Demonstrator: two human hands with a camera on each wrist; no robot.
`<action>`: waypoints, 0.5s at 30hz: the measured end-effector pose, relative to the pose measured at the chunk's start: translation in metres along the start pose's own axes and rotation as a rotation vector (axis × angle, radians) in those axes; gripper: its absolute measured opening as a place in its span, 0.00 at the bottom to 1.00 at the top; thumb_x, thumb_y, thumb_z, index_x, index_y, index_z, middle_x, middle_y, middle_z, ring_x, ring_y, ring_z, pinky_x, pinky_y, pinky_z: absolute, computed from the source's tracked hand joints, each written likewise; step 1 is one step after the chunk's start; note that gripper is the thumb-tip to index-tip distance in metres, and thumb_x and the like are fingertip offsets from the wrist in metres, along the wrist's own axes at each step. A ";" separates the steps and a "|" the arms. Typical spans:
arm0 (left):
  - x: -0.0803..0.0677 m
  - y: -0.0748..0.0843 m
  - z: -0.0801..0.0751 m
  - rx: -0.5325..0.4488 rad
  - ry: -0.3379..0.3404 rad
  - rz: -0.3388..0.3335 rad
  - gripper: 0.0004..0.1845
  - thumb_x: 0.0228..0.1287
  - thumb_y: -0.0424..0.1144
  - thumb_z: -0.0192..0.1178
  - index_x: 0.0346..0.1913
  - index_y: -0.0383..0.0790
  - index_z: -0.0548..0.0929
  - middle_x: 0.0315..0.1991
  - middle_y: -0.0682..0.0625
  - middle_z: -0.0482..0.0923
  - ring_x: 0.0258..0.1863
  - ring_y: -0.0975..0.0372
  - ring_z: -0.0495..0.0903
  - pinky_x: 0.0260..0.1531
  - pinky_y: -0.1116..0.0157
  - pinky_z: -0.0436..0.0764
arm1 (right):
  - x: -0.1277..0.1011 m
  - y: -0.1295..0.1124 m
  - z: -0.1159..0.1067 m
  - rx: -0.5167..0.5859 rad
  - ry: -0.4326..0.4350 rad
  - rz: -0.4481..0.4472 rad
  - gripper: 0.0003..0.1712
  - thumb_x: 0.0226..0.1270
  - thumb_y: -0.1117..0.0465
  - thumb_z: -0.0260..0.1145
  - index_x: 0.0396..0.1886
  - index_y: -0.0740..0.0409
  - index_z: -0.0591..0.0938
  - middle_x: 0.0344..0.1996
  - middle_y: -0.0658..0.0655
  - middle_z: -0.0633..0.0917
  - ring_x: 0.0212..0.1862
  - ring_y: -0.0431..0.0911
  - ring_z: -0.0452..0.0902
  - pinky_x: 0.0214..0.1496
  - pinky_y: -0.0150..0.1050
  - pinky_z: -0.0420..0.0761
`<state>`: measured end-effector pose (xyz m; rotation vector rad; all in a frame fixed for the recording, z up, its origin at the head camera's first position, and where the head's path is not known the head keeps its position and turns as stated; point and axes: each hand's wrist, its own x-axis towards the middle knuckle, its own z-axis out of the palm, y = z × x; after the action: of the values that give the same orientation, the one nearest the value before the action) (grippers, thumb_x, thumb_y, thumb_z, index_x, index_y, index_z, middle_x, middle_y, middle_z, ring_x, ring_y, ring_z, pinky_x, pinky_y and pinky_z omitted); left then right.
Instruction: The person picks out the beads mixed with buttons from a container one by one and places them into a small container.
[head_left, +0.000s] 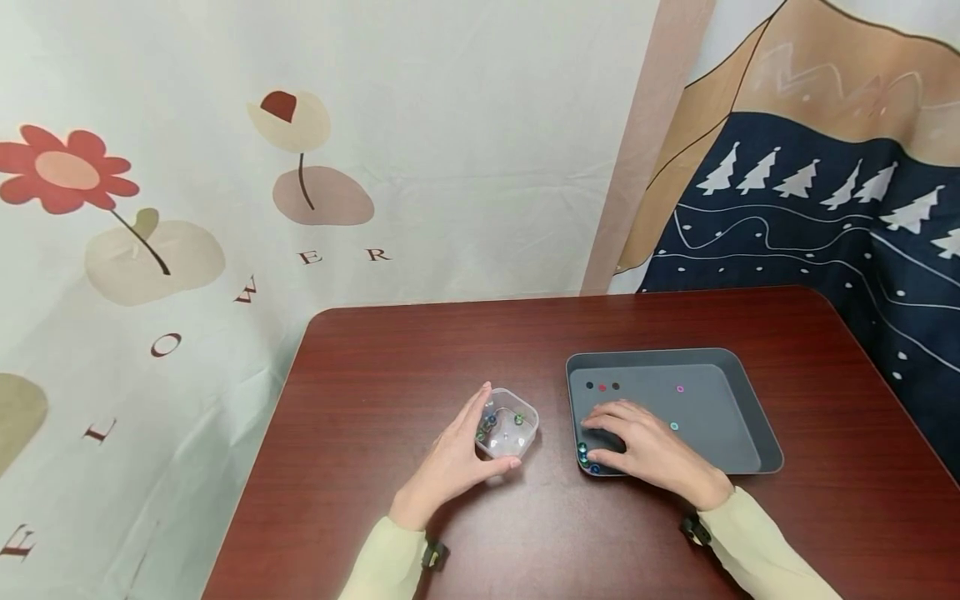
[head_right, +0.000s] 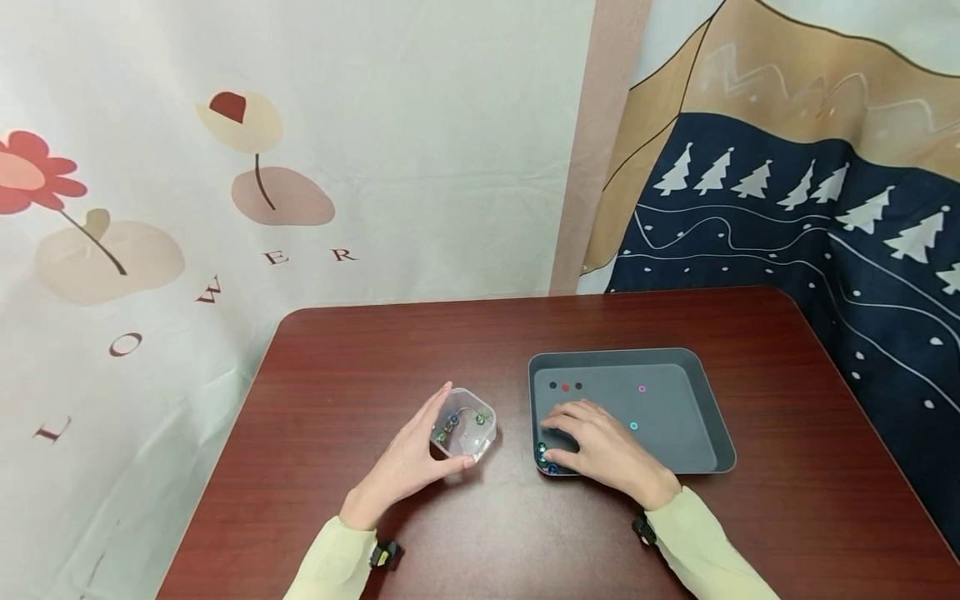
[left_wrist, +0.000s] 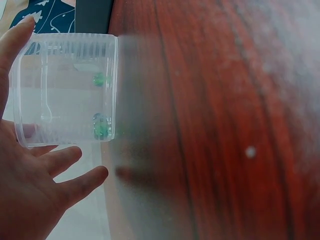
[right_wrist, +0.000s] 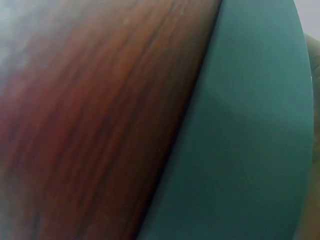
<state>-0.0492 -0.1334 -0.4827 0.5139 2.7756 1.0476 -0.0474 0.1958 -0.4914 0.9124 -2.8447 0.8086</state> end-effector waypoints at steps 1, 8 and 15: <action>0.000 0.000 0.000 -0.001 0.000 0.000 0.62 0.54 0.68 0.72 0.85 0.51 0.51 0.83 0.55 0.53 0.76 0.52 0.65 0.69 0.42 0.69 | 0.001 0.000 0.000 -0.005 -0.009 -0.002 0.24 0.61 0.51 0.80 0.54 0.54 0.88 0.55 0.52 0.85 0.60 0.51 0.79 0.68 0.57 0.74; 0.000 0.000 0.001 -0.011 -0.001 0.003 0.61 0.54 0.63 0.75 0.85 0.51 0.51 0.83 0.56 0.52 0.76 0.53 0.65 0.68 0.41 0.69 | 0.006 -0.001 0.003 -0.030 -0.072 -0.009 0.23 0.61 0.51 0.79 0.53 0.56 0.88 0.52 0.51 0.84 0.57 0.49 0.79 0.59 0.51 0.80; -0.002 0.000 0.000 -0.019 -0.007 -0.004 0.62 0.54 0.66 0.74 0.85 0.52 0.50 0.83 0.56 0.52 0.76 0.54 0.65 0.69 0.43 0.70 | 0.007 -0.003 0.004 -0.029 -0.097 -0.015 0.20 0.62 0.54 0.79 0.51 0.57 0.89 0.50 0.50 0.84 0.53 0.47 0.80 0.56 0.50 0.82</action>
<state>-0.0477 -0.1343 -0.4827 0.5078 2.7568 1.0686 -0.0511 0.1881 -0.4921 0.9945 -2.9202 0.7387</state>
